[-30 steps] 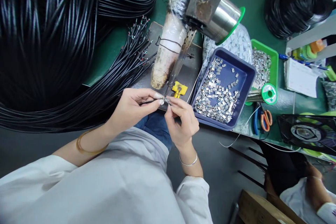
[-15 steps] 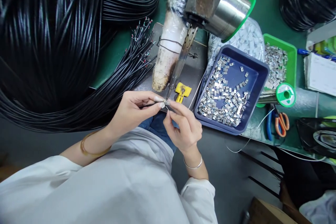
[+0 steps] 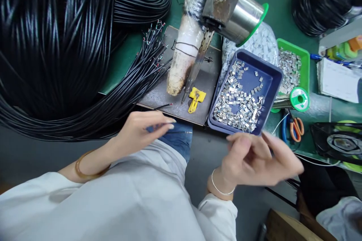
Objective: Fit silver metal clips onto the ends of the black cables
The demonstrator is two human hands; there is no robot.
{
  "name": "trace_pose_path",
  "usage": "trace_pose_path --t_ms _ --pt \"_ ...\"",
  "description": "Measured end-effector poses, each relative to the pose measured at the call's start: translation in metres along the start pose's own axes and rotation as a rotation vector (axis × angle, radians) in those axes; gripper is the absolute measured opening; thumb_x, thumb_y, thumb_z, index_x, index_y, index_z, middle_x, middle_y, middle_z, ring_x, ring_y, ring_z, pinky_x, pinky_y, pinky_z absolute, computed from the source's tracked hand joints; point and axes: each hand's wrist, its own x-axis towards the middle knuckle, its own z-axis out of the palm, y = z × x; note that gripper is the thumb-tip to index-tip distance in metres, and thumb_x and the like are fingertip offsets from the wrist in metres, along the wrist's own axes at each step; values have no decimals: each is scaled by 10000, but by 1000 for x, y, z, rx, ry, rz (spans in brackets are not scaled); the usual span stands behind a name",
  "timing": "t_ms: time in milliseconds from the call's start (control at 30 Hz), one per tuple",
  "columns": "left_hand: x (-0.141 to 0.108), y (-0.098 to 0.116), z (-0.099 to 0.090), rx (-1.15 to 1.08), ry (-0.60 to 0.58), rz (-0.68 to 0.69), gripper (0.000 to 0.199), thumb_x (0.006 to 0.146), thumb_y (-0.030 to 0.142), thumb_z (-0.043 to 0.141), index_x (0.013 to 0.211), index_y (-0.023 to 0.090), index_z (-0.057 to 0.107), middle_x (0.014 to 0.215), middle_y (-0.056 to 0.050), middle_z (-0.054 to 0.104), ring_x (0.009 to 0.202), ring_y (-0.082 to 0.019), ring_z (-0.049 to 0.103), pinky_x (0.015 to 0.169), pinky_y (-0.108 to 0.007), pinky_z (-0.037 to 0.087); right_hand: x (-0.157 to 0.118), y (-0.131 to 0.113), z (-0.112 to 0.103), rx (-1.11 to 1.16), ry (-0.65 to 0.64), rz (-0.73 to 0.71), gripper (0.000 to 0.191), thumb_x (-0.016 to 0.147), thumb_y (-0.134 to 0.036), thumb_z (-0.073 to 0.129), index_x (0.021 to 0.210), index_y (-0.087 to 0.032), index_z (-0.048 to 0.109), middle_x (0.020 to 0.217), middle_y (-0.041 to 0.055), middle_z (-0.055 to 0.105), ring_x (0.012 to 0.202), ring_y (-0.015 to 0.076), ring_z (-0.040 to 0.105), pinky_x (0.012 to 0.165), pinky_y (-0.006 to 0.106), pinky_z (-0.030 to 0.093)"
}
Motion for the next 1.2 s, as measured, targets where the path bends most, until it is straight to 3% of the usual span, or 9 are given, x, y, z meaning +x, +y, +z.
trace_pose_path --t_ms 100,200,367,567,733,867,1033,1133,1200 --pt "-2 -14 -5 250 249 14 159 891 262 658 988 156 728 801 -46 696 683 -142 595 684 -264 488 15 20 3 -141 -212 27 176 770 -281 747 863 -213 614 644 4 647 516 164 678 471 252 517" --pt "3 -27 -4 466 270 46 158 913 265 617 960 164 728 883 -83 702 824 -204 614 802 -348 495 31 45 11 -360 -355 42 172 729 -252 763 740 -196 601 631 10 656 534 138 647 555 262 511" --pt "13 -13 -5 163 241 106 161 910 203 592 831 164 726 817 -61 738 803 -190 634 848 -361 498 54 64 31 -555 -589 -15 232 671 -180 790 615 -186 564 639 4 630 499 69 492 571 276 385" --pt "12 28 -4 -682 -608 -117 151 870 181 621 921 109 744 673 -49 728 563 -103 607 566 -213 466 69 51 42 -734 -772 -151 209 657 -105 746 621 -170 552 650 -38 521 545 26 182 569 313 202" --pt "7 15 28 -1046 -193 -486 186 792 232 718 922 100 699 550 11 629 476 -67 527 509 -195 410 76 48 51 -872 -848 -111 253 652 -136 754 607 -179 509 618 -56 508 547 15 80 564 331 153" --pt "7 -6 33 -1082 141 -547 249 758 316 768 905 138 677 519 56 579 380 -24 320 396 -199 222 81 63 53 -766 -778 -104 306 654 -192 762 590 -209 462 618 -21 564 496 28 282 519 304 214" --pt "15 -8 23 -1047 182 -467 196 758 275 770 870 142 678 526 55 565 410 -27 345 403 -202 232 73 74 39 -502 -536 -3 249 666 -197 740 595 -213 502 613 18 603 554 83 555 508 240 400" --pt "20 2 19 -1024 153 -441 145 761 215 748 856 132 677 540 48 589 452 -37 429 454 -187 326 54 48 25 -252 -272 25 166 732 -195 709 679 -187 551 808 66 682 643 116 647 486 224 441" --pt "23 8 18 -986 126 -449 119 765 186 733 848 128 671 551 43 608 478 -47 480 501 -185 386 37 21 19 -7 -253 127 135 794 -215 695 742 -182 575 811 30 679 606 116 669 504 235 489"
